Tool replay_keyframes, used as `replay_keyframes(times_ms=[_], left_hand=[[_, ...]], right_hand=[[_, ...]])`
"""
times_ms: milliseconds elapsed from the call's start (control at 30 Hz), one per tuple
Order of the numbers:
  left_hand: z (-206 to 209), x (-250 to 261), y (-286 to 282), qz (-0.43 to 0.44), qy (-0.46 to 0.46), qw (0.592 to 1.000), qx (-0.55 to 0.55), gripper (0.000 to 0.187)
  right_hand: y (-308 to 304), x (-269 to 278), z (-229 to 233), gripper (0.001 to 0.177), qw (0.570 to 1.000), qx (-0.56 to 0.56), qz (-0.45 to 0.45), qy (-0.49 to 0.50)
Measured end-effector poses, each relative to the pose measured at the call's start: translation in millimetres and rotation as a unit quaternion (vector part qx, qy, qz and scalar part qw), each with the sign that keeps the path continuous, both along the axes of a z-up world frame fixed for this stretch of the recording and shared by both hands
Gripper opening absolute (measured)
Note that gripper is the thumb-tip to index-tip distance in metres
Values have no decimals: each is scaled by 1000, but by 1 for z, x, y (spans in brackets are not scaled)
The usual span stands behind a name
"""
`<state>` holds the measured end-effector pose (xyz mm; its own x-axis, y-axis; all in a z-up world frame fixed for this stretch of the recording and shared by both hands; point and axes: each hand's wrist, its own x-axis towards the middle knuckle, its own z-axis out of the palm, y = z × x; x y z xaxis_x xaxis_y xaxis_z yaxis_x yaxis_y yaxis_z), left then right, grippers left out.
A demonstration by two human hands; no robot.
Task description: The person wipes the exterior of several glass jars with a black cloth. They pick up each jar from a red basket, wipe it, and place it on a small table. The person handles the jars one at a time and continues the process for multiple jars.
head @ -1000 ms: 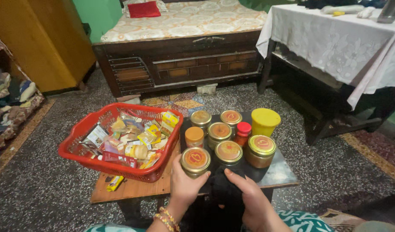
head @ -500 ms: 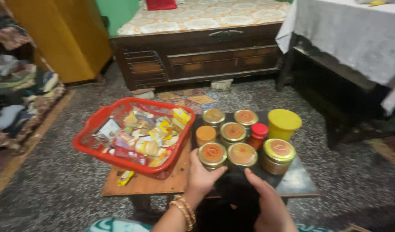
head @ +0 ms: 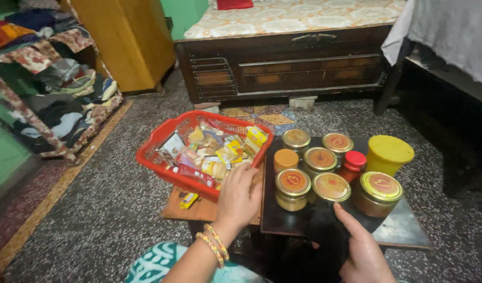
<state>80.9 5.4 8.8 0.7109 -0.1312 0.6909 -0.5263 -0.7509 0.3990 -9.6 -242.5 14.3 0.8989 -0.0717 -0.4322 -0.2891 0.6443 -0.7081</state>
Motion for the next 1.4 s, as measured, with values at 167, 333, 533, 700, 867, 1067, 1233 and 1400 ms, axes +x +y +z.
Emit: replay_keyframes(times_ms=[167, 333, 533, 700, 867, 1067, 1233, 1400], left_hand=[[8, -7, 33, 74, 96, 989, 87, 40], [4, -23, 50, 13, 37, 993, 112, 41], [9, -35, 54, 2, 22, 996, 91, 46], [4, -46, 66, -5, 28, 997, 65, 38], [-12, -28, 100, 56, -1, 989, -135, 22], [-23, 0, 158, 260, 272, 912, -163, 34], [-35, 11, 148, 290, 400, 868, 47, 42], [-68, 42, 151, 316, 404, 855, 77, 27]], right_hand=[[0, 3, -7, 33, 999, 28, 32, 2], [2, 5, -15, 31, 1000, -1, 13, -11], [-1, 12, -33, 36, 999, 0, 35, -5], [2, 10, -39, 35, 999, -1, 42, -17], [12, 11, -33, 35, 999, -15, 34, -1], [22, 7, -30, 35, 999, -3, 49, -11], [23, 4, -28, 34, 999, 3, 42, 15], [15, 5, -31, 36, 998, 16, 58, 25]])
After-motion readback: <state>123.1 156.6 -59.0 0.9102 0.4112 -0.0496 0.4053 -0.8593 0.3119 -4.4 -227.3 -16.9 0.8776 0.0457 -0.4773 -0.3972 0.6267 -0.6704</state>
